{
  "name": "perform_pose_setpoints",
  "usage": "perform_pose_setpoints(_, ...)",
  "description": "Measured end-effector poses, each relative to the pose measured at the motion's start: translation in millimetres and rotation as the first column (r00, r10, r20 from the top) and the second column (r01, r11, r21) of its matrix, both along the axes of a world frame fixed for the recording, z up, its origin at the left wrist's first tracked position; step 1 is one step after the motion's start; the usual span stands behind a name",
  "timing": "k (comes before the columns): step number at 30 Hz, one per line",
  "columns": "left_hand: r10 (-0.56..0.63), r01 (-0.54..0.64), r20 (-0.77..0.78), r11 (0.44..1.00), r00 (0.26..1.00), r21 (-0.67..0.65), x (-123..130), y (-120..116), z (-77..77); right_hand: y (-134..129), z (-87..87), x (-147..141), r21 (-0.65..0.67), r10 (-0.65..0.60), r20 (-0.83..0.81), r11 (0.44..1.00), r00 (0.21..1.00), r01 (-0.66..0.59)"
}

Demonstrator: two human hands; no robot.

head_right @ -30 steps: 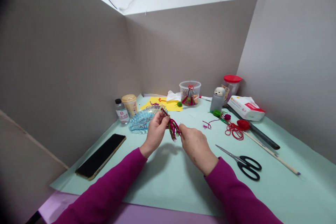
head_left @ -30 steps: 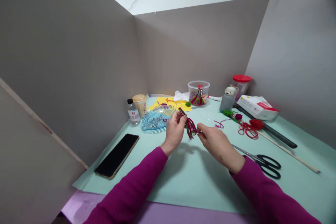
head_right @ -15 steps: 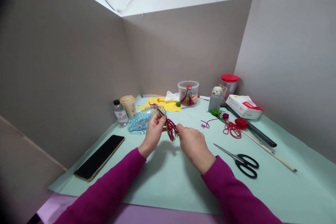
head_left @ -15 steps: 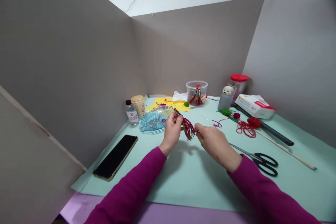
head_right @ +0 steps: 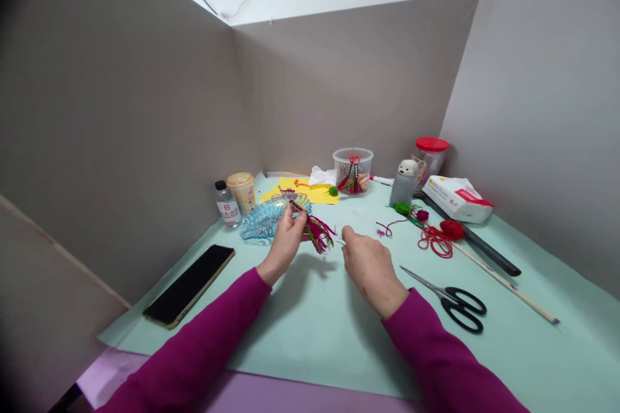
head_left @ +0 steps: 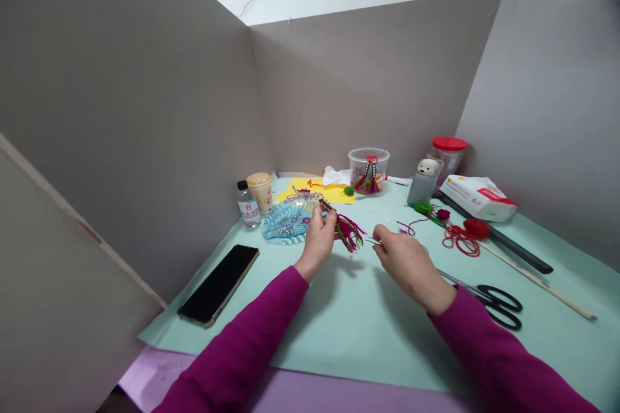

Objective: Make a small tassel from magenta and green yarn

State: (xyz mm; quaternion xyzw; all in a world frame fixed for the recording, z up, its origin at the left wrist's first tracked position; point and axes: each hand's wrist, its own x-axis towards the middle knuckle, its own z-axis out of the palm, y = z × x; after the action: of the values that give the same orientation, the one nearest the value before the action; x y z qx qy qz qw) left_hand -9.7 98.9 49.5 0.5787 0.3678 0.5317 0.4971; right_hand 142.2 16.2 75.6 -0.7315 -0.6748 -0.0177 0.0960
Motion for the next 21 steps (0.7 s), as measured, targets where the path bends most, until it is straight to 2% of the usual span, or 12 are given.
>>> perform_pose_setpoints(3,0.017,-0.017,0.010,1.000,1.000,-0.005,-1,1,1.2,-2,4.0,2,0.091,-0.014,-0.068,0.996,0.998,0.020)
perform_pose_setpoints(7,0.009,-0.009,0.019,1.000,1.000,-0.005,-1,-1,3.1,-5,5.3,-2,0.184,0.074,-0.193,0.982,0.978,-0.038)
perform_pose_setpoints(12,0.003,-0.003,0.010,1.000,1.000,-0.008,2,-4,4.2,-7,2.1,-6,0.252,0.147,-0.232,0.964,0.962,-0.087)
perform_pose_setpoints(21,-0.044,0.044,0.011,0.999,0.999,-0.024,7,-9,4.0,-5,-0.2,-8,0.223,0.142,-0.199,0.970,0.970,-0.096)
